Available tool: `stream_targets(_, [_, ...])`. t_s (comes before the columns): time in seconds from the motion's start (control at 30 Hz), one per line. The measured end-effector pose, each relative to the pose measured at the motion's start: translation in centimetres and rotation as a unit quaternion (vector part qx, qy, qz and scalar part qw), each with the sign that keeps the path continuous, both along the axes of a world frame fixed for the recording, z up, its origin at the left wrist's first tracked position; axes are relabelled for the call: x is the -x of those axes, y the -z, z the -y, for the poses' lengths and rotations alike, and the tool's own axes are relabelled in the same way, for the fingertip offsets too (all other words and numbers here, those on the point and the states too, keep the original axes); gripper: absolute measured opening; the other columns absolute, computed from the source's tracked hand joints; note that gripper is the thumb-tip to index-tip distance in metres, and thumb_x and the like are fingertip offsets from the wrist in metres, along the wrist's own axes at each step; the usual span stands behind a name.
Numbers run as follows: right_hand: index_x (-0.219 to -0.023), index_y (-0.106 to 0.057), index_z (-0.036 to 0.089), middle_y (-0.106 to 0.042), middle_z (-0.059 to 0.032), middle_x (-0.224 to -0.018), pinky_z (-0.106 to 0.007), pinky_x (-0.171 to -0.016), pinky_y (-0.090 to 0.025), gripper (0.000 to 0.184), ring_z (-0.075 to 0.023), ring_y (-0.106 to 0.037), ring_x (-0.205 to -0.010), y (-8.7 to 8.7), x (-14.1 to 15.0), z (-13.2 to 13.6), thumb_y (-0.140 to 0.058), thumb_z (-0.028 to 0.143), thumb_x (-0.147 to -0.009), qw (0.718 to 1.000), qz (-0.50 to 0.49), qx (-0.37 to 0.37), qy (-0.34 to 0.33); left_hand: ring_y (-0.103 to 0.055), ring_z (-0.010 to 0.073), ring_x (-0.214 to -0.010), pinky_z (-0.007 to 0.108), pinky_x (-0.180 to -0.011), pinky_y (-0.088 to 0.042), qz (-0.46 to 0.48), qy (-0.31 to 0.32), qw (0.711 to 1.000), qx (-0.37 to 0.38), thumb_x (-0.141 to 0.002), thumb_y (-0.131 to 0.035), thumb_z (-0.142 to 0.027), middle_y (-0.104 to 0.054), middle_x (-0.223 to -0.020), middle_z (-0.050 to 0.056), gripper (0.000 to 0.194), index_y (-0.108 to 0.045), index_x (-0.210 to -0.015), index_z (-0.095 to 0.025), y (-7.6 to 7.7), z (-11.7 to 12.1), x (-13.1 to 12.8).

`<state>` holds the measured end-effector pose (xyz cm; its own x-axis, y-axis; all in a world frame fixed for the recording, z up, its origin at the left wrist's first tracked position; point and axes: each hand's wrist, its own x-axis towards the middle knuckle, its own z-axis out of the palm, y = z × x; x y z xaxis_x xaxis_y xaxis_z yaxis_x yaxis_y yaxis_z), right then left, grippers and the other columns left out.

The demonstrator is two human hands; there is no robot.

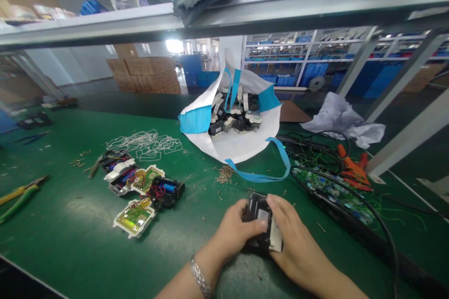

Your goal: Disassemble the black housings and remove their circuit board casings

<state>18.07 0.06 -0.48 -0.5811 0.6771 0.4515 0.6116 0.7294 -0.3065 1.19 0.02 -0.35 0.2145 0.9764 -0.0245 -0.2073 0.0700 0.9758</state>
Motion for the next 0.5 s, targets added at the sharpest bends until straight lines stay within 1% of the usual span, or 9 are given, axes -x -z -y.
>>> stream_targets(0.1, [-0.137, -0.007, 0.015, -0.026, -0.0166, -0.129, -0.048, -0.097, -0.034, 0.078, -0.0286, -0.026, -0.122, 0.2, 0.3, 0.0, -0.042, 0.007, -0.067, 1.000, 0.019, -0.008, -0.017, -0.054, 0.0188, -0.071, 0.027, -0.065, -0.043, -0.037, -0.040, 0.998, 0.025, -0.059, -0.072, -0.041, -0.061, -0.079, 0.008, 0.047, -0.058, -0.090, -0.008, 0.7, -0.1, -0.6])
stream_targets(0.2, [-0.136, -0.007, 0.013, -0.027, -0.0171, -0.129, -0.047, -0.097, -0.035, 0.078, -0.0280, -0.027, -0.122, 0.2, 0.4, -0.1, -0.043, 0.007, -0.067, 1.000, 0.022, 0.002, -0.013, -0.054, 0.0172, -0.066, 0.026, -0.062, -0.043, -0.021, -0.053, 0.998, 0.038, -0.059, -0.072, -0.041, -0.061, -0.075, 0.007, 0.045, -0.058, -0.086, -0.008, 0.9, -0.2, -0.9])
stream_targets(0.3, [-0.137, -0.007, 0.014, -0.027, -0.0168, -0.130, -0.047, -0.097, -0.035, 0.078, -0.0277, -0.026, -0.122, 0.3, 0.4, 0.0, -0.041, 0.005, -0.067, 0.999, 0.035, -0.010, -0.009, -0.054, 0.0160, -0.063, 0.025, -0.060, -0.043, -0.011, -0.062, 0.997, 0.043, -0.056, -0.074, -0.039, -0.061, -0.072, 0.006, 0.044, -0.059, -0.083, -0.008, 0.8, -0.3, -0.9])
stream_targets(0.4, [-0.137, -0.006, 0.015, -0.027, -0.0169, -0.131, -0.048, -0.097, -0.034, 0.077, -0.0285, -0.026, -0.123, 0.5, 0.1, -0.2, -0.040, 0.006, -0.069, 0.999, 0.040, -0.022, 0.019, -0.055, 0.0157, -0.062, 0.024, -0.059, -0.043, -0.013, -0.104, 0.994, 0.041, -0.055, -0.075, -0.037, -0.062, -0.070, 0.005, 0.042, -0.060, -0.081, -0.009, 0.6, -0.6, -0.2])
stream_targets(0.47, [-0.137, -0.006, 0.016, -0.026, -0.0168, -0.131, -0.047, -0.097, -0.035, 0.077, -0.0289, -0.027, -0.123, 0.6, -0.3, -0.4, -0.043, 0.009, -0.070, 0.998, 0.035, -0.009, 0.046, -0.056, 0.0155, -0.062, 0.024, -0.059, -0.044, 0.007, -0.129, 0.990, 0.052, -0.056, -0.075, -0.037, -0.063, -0.072, 0.005, 0.041, -0.060, -0.082, -0.009, 0.3, -0.8, 0.6])
stream_targets(0.5, [-0.137, -0.005, 0.016, -0.025, -0.0164, -0.132, -0.046, -0.097, -0.035, 0.077, -0.0286, -0.027, -0.123, 0.5, -0.5, -0.5, -0.044, 0.011, -0.071, 0.998, 0.031, 0.001, 0.057, -0.056, 0.0154, -0.061, 0.024, -0.059, -0.044, 0.021, -0.132, 0.989, 0.061, -0.056, -0.075, -0.037, -0.063, -0.072, 0.006, 0.042, -0.060, -0.083, -0.009, 0.2, -0.9, 0.9])
